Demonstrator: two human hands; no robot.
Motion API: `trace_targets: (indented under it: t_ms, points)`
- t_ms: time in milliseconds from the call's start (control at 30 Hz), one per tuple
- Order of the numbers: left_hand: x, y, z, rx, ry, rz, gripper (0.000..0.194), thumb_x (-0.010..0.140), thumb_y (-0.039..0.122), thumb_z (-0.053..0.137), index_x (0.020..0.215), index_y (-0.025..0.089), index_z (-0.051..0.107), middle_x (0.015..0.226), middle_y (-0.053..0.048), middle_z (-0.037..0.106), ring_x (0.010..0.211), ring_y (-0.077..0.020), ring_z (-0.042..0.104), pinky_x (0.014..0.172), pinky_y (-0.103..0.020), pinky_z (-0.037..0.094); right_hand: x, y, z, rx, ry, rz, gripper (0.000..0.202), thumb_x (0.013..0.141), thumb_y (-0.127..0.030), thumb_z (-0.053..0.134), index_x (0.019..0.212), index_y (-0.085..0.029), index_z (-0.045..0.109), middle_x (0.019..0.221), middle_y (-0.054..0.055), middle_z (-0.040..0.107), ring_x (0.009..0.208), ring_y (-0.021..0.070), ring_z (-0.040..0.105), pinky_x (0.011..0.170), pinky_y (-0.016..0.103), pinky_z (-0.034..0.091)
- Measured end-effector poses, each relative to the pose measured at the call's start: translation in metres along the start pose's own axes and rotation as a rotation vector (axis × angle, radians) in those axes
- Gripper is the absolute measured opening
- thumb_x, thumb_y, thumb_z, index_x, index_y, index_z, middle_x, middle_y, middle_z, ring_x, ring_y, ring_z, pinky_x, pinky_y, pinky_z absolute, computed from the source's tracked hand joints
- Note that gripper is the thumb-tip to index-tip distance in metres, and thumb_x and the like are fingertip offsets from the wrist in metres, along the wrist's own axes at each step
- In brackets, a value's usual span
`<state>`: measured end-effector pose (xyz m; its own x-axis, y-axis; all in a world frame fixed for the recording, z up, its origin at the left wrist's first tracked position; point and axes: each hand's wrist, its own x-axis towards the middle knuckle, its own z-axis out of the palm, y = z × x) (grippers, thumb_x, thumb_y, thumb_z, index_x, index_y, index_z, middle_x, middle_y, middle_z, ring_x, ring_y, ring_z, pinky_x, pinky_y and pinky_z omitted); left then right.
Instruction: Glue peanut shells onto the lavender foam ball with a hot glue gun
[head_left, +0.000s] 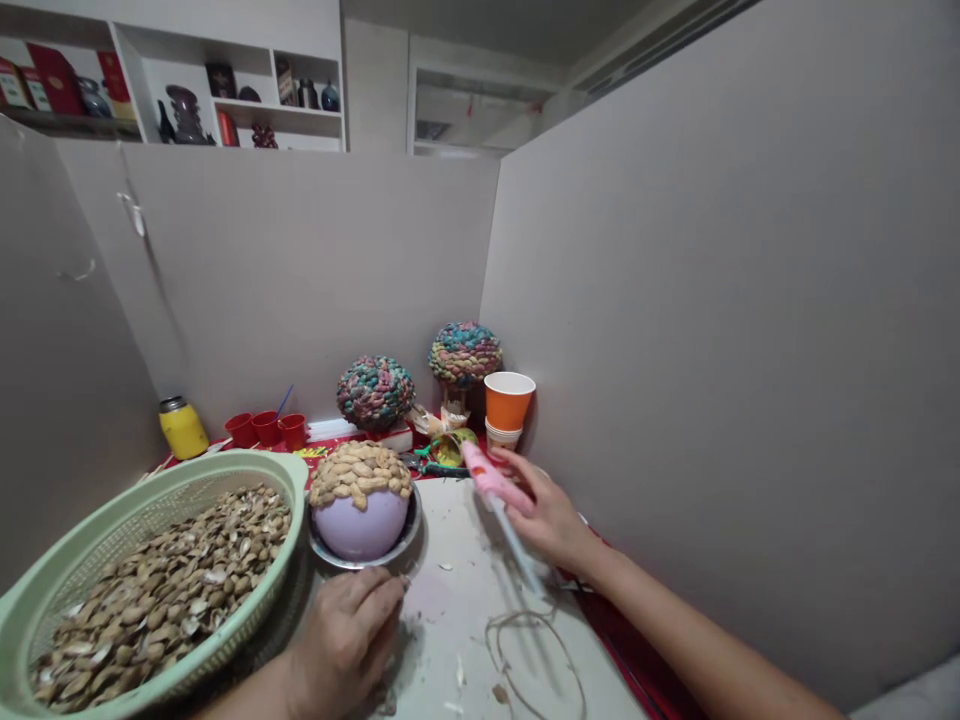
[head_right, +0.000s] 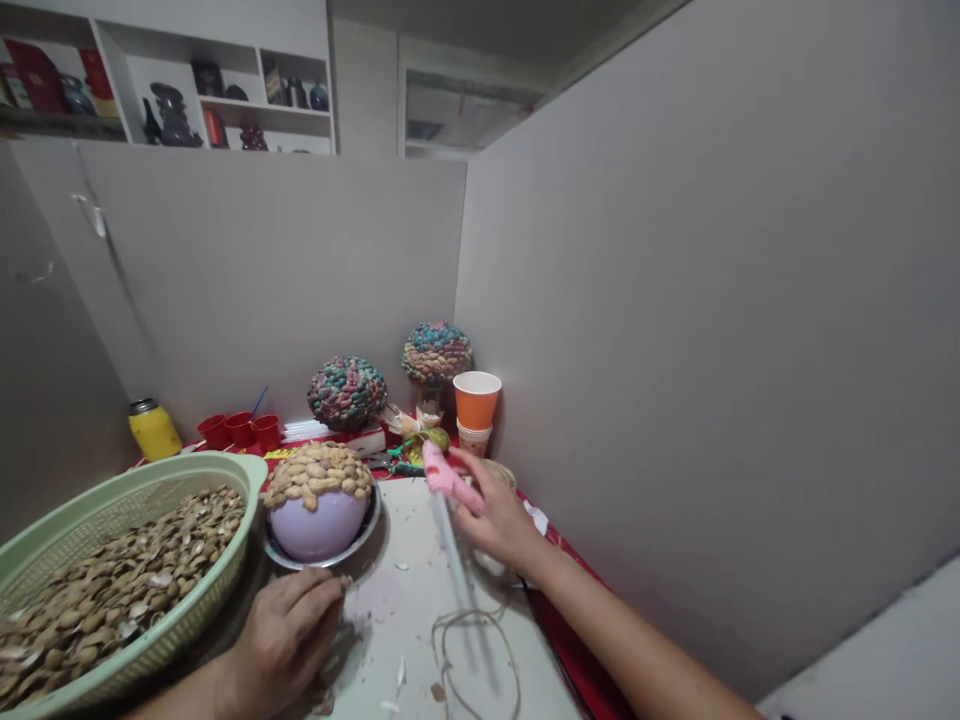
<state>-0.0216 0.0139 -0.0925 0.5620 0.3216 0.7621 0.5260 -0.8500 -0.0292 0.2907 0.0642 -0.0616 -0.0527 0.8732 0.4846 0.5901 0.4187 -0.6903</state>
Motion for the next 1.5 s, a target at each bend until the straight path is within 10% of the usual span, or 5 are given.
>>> trace_targets:
  t_ms: [167, 333, 1067, 1500]
  points:
    - [0.003, -0.011, 0.001, 0.168, 0.010, -0.053, 0.022, 0.088, 0.012, 0.054, 0.110, 0.013, 0.057, 0.075, -0.008, 0.070, 0.061, -0.0206, 0.065, 0.056, -0.031, 0.051, -0.008, -0.021, -0.005, 0.349, 0.150, 0.143, 0.038, 0.092, -0.047, 0.043, 0.111, -0.019, 0.060, 0.071, 0.002, 0.059, 0.060, 0.0169, 0.052, 0.057, 0.029, 0.045]
    - [0.003, -0.013, 0.004, 0.318, -0.033, -0.052, 0.013, 0.091, 0.018, 0.054, 0.102, 0.015, 0.060, 0.071, -0.005, 0.068, 0.057, -0.0197, 0.061, 0.054, -0.031, 0.046, -0.021, -0.024, 0.024, 0.554, 0.047, 0.303, 0.042, 0.084, -0.059, 0.056, 0.091, -0.018, 0.063, 0.070, 0.001, 0.060, 0.042, 0.0086, 0.038, 0.036, 0.020, 0.025]
    - [0.004, -0.006, -0.003, 0.350, -0.072, 0.081, 0.028, 0.096, 0.007, 0.033, 0.097, 0.011, 0.060, 0.068, -0.003, 0.065, 0.054, -0.0146, 0.058, 0.055, -0.030, 0.039, -0.033, -0.015, 0.031, 0.604, -0.004, 0.406, 0.049, 0.073, -0.066, 0.066, 0.088, -0.019, 0.064, 0.067, 0.000, 0.058, 0.047, 0.0100, 0.041, 0.042, 0.020, 0.026]
    - [0.011, 0.029, -0.005, 0.177, 0.071, 0.202, 0.012, 0.088, 0.009, 0.052, 0.085, 0.017, 0.060, 0.045, 0.006, 0.051, 0.038, -0.0107, 0.045, 0.040, -0.028, 0.030, -0.039, -0.009, 0.033, 0.569, -0.021, 0.413, 0.048, 0.077, -0.066, 0.064, 0.092, -0.020, 0.064, 0.071, 0.002, 0.058, 0.051, 0.0123, 0.043, 0.043, 0.022, 0.028]
